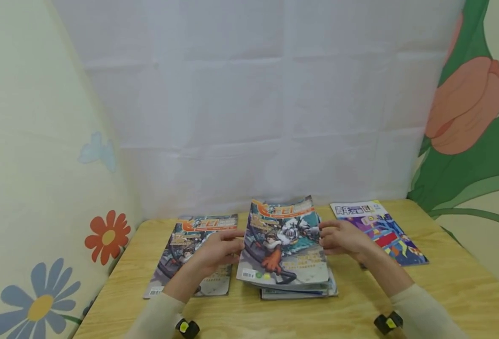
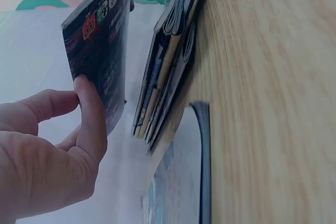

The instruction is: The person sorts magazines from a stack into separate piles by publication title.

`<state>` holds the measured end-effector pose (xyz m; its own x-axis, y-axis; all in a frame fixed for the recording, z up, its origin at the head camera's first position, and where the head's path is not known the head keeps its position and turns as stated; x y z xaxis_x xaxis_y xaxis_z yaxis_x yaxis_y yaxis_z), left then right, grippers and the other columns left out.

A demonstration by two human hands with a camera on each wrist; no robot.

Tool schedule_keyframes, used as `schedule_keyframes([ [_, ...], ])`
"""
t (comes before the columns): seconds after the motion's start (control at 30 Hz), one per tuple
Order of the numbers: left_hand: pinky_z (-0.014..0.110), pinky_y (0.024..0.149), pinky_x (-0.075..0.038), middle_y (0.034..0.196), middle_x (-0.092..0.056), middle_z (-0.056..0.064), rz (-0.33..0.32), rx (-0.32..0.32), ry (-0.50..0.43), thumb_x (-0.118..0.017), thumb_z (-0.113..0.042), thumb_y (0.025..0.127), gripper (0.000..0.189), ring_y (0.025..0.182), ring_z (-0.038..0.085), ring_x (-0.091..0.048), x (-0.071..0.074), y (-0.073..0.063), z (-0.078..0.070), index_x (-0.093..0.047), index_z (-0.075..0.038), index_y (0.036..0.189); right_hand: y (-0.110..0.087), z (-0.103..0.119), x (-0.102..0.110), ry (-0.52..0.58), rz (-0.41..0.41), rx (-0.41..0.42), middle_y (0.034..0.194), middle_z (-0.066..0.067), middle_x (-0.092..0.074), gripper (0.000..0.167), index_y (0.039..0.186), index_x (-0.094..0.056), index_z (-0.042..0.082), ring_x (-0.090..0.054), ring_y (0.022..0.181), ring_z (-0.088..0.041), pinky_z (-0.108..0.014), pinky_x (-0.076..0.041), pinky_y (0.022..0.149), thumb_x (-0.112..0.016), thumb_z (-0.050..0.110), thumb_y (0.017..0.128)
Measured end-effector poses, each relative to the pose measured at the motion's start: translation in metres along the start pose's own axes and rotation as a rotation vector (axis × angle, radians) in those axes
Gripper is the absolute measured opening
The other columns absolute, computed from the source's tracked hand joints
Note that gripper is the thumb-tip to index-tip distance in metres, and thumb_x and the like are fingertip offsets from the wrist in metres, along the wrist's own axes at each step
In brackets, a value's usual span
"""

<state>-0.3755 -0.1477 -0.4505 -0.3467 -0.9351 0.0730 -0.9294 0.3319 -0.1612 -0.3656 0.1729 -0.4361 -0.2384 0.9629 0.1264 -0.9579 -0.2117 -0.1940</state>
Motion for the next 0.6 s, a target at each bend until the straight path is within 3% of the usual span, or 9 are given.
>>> schedule_keyframes([
  [0.23, 0.046, 0.089, -0.056, 0.126, -0.056, 0.019, -0.042, 0.022, -0.003, -0.067, -0.014, 0.098, 0.051, 0.106, 0.029, -0.062, 0.018, -0.014, 0.001, -0.053, -0.004, 0.146, 0.003, 0.014, -0.018, 0.020, 0.051, 0.037, 0.144, -0.039, -0.042, 0.060, 0.147, -0.037, -0.011, -0.067, 0.103, -0.031, -0.042, -0.060, 0.081, -0.062, -0.007, 0.092],
  [0.4, 0.044, 0.086, -0.057, 0.121, -0.057, 0.018, -0.084, 0.037, 0.002, -0.066, -0.012, 0.098, 0.050, 0.104, 0.028, -0.062, 0.035, -0.022, 0.006, -0.053, -0.004, 0.146, 0.012, 0.018, -0.035, 0.016, 0.060, 0.072, 0.135, -0.035, -0.052, 0.061, 0.146, -0.039, -0.013, -0.069, 0.097, -0.029, -0.043, -0.061, 0.077, -0.062, -0.009, 0.089],
  [0.6, 0.047, 0.089, -0.056, 0.141, -0.050, 0.024, -0.169, 0.027, 0.047, -0.063, -0.011, 0.101, 0.048, 0.115, 0.034, -0.059, 0.064, -0.037, 0.014, -0.052, -0.001, 0.146, 0.023, 0.020, -0.067, 0.048, 0.077, 0.049, 0.140, -0.034, -0.049, 0.060, 0.145, -0.043, -0.009, -0.068, 0.101, -0.034, -0.046, -0.060, 0.080, -0.064, -0.009, 0.089],
])
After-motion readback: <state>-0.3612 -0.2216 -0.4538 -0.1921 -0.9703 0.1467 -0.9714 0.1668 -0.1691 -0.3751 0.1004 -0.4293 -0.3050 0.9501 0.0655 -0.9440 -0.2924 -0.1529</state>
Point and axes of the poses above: each hand's wrist, its own y-axis towards the middle knuckle, its own x-axis out of the back of the hand, z = x × y, the point moved 9 cm from there along y, towards the middle knuckle
